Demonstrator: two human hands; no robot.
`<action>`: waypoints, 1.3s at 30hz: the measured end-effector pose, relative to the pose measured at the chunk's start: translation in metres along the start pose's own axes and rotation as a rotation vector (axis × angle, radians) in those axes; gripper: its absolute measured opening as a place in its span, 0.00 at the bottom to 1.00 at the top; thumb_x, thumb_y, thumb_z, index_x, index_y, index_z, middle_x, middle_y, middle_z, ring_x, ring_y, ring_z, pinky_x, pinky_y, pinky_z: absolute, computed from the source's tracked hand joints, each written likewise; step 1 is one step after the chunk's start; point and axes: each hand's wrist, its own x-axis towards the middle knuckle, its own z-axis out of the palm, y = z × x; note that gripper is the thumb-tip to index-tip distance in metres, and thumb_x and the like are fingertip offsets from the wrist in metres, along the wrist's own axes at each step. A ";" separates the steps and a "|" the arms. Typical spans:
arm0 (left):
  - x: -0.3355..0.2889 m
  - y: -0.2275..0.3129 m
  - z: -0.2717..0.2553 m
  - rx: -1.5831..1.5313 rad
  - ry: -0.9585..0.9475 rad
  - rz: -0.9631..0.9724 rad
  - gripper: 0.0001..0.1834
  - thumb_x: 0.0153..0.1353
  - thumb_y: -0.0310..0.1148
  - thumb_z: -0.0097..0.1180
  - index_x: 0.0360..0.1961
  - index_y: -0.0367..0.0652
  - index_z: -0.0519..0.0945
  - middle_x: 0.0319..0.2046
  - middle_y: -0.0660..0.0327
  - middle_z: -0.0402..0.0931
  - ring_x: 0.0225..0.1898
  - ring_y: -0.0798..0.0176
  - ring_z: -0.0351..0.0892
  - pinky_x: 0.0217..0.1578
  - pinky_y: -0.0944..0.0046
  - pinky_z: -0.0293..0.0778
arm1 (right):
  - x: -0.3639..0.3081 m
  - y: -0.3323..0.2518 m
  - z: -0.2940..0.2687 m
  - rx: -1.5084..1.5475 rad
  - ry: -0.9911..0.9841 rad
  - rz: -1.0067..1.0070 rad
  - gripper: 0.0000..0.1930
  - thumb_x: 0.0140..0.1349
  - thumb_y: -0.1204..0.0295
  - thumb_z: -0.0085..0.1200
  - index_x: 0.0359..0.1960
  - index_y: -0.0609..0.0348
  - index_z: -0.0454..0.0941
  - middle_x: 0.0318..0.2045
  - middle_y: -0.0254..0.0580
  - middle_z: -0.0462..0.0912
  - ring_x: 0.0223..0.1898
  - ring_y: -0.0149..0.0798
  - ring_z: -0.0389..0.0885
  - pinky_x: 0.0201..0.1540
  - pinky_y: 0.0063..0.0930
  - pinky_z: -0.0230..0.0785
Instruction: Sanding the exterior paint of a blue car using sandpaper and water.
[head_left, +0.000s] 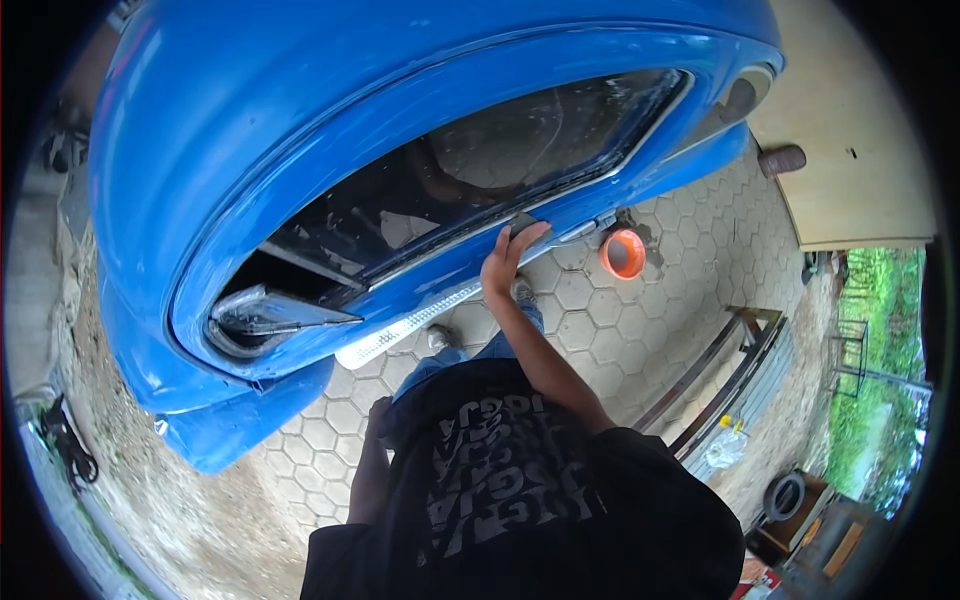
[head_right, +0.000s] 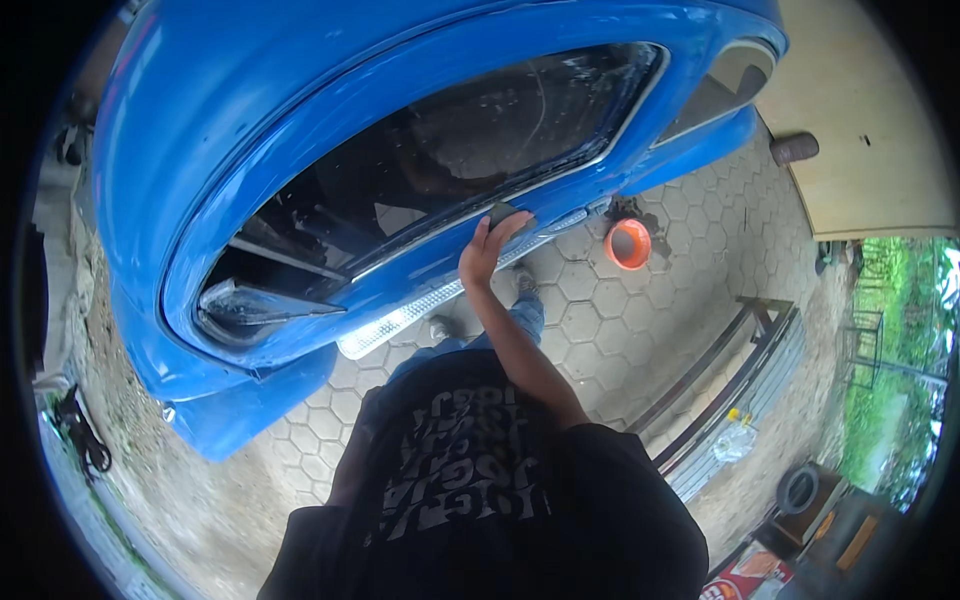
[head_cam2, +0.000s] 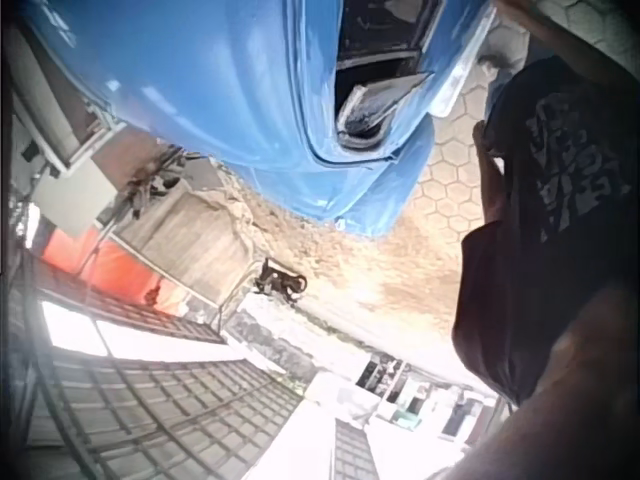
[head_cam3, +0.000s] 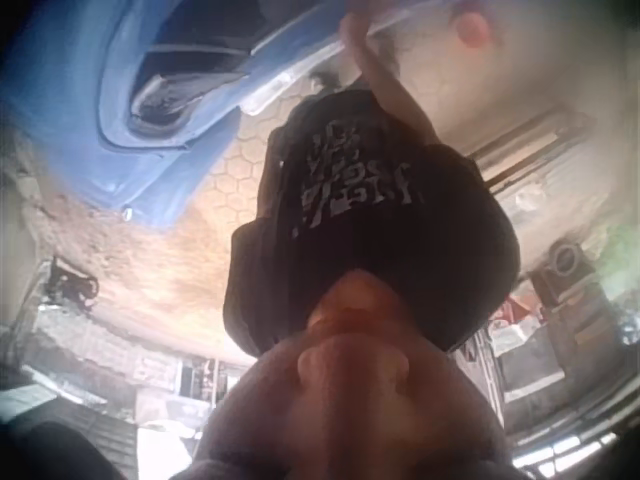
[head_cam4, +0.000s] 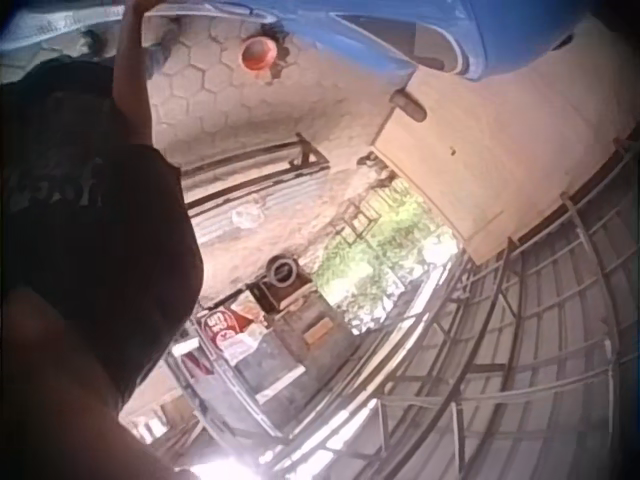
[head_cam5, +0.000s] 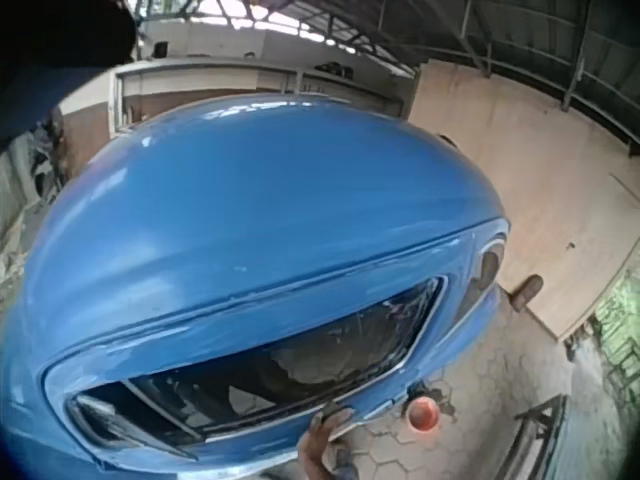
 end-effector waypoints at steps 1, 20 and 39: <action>0.005 0.005 -0.013 0.021 -0.003 0.004 0.18 0.58 0.44 0.45 0.38 0.45 0.80 0.31 0.51 0.80 0.32 0.50 0.80 0.35 0.55 0.75 | 0.004 -0.001 0.004 0.010 0.024 0.046 0.38 0.70 0.56 0.31 0.65 0.69 0.23 0.68 0.55 0.21 0.70 0.48 0.21 0.69 0.35 0.16; 0.030 0.079 -0.034 -0.313 -0.235 -0.400 0.16 0.60 0.38 0.46 0.44 0.43 0.78 0.37 0.58 0.80 0.36 0.64 0.80 0.37 0.62 0.76 | 0.081 -0.005 -0.046 0.159 0.084 0.122 0.33 0.72 0.62 0.27 0.66 0.70 0.25 0.69 0.58 0.28 0.71 0.49 0.27 0.69 0.32 0.23; 0.167 0.292 -0.078 -0.788 -0.182 -0.800 0.17 0.65 0.43 0.39 0.46 0.50 0.76 0.29 0.62 0.76 0.23 0.66 0.73 0.23 0.66 0.70 | 0.208 0.021 -0.138 -0.254 -0.028 -0.688 0.34 0.66 0.66 0.42 0.65 0.76 0.41 0.64 0.75 0.44 0.65 0.73 0.45 0.64 0.57 0.45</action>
